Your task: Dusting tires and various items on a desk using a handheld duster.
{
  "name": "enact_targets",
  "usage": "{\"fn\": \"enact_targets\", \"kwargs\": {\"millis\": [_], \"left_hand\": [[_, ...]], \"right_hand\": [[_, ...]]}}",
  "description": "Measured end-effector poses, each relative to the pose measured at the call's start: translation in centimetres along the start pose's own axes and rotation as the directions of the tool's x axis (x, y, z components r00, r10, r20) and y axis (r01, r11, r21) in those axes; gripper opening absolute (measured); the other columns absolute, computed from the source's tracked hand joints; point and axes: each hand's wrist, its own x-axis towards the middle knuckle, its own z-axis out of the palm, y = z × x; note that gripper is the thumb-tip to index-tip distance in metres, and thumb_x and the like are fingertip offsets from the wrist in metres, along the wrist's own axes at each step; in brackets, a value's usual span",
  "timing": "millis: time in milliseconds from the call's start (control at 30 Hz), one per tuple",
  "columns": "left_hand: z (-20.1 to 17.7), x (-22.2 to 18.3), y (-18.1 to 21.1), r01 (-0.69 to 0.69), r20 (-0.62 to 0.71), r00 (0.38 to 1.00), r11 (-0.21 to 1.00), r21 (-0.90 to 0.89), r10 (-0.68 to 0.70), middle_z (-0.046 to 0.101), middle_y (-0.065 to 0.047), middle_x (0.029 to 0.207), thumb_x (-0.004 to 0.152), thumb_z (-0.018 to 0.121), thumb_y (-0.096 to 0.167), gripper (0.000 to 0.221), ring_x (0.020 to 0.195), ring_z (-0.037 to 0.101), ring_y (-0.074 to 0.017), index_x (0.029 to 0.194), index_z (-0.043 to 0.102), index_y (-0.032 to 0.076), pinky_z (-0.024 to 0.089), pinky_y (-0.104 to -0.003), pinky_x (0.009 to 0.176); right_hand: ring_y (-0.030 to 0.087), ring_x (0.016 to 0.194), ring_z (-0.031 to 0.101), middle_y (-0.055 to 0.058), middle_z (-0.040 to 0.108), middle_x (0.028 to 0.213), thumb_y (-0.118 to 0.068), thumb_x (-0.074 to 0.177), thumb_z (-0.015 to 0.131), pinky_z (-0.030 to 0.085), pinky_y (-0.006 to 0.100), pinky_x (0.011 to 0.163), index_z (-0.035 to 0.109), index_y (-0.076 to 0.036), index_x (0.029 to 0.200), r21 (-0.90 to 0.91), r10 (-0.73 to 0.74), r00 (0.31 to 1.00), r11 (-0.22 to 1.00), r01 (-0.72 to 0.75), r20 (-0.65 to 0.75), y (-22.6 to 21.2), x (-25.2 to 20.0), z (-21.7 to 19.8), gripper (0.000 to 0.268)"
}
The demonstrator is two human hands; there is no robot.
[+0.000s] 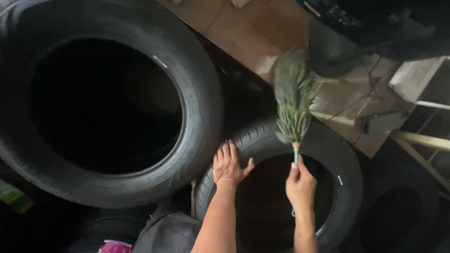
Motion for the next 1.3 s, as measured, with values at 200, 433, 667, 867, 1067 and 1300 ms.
{"fn": "enact_targets", "kwargs": {"millis": [200,433,667,867,1067,1300], "left_hand": [[0.0,-0.1,0.0,-0.006,-0.007,1.000,1.000,-0.010,0.006,0.054,-0.020,0.139,0.077,0.065,0.067,0.098,0.123,0.053,-0.0360,0.142,0.046,-0.003,0.046,-0.046,0.101],[-0.5,-0.2,0.0,-0.014,-0.019,1.000,0.999,-0.035,0.014,0.054,-0.021,0.139,0.077,0.065,0.068,0.098,0.124,0.053,-0.0380,0.142,0.048,-0.004,0.045,-0.047,0.101],[-0.1,-0.3,0.0,0.024,0.086,0.996,0.992,-0.122,-0.014,0.050,-0.023,0.142,0.078,0.065,0.067,0.099,0.128,0.048,-0.0395,0.144,0.046,-0.006,0.040,-0.049,0.106],[0.7,-0.5,-0.3,0.017,0.114,0.993,0.987,-0.162,0.001,0.047,-0.024,0.146,0.081,0.064,0.068,0.102,0.133,0.044,-0.0398,0.146,0.044,-0.008,0.038,-0.049,0.106],[0.3,-0.2,-0.5,0.029,0.155,0.988,0.968,-0.248,0.010,0.047,-0.025,0.145,0.082,0.064,0.065,0.101,0.133,0.043,-0.0415,0.148,0.043,-0.009,0.037,-0.050,0.107],[0.2,0.3,-0.5,-0.004,0.144,0.988,0.958,-0.287,0.047,0.046,-0.026,0.145,0.081,0.066,0.062,0.099,0.133,0.042,-0.0424,0.145,0.043,-0.010,0.036,-0.052,0.107]], "right_hand": [[0.046,0.103,0.070,0.030,0.069,0.115,-0.013,0.108,0.056,0.057,0.045,0.082,0.061,0.001,0.137,0.213,-0.381,0.899,0.880,0.424,-0.216,-4.0,0.3,-1.2,0.033],[0.046,0.081,0.068,0.030,0.067,0.089,-0.009,0.101,0.059,0.053,0.048,0.068,0.064,-0.001,0.137,0.299,-0.560,0.826,0.779,0.551,-0.063,-17.5,7.1,0.5,0.037],[0.047,0.083,0.066,0.030,0.066,0.088,-0.005,0.102,0.059,0.052,0.051,0.072,0.061,0.003,0.139,0.281,-0.753,0.651,0.607,0.744,-0.096,-27.1,12.8,4.0,0.038],[0.047,0.086,0.067,0.030,0.067,0.090,-0.006,0.102,0.057,0.052,0.052,0.075,0.063,0.004,0.137,0.208,-0.810,0.577,0.550,0.809,-0.100,-32.7,18.0,7.1,0.037],[0.047,0.088,0.068,0.033,0.065,0.092,-0.013,0.101,0.060,0.054,0.050,0.077,0.066,-0.002,0.136,0.213,-0.765,0.644,0.633,0.744,0.025,-36.6,19.4,6.7,0.037],[0.042,0.121,0.064,0.029,0.068,0.123,-0.016,0.103,0.058,0.052,0.044,0.101,0.065,0.002,0.134,0.309,-0.814,0.581,0.547,0.778,-0.019,-34.1,16.8,7.4,0.036]]}}
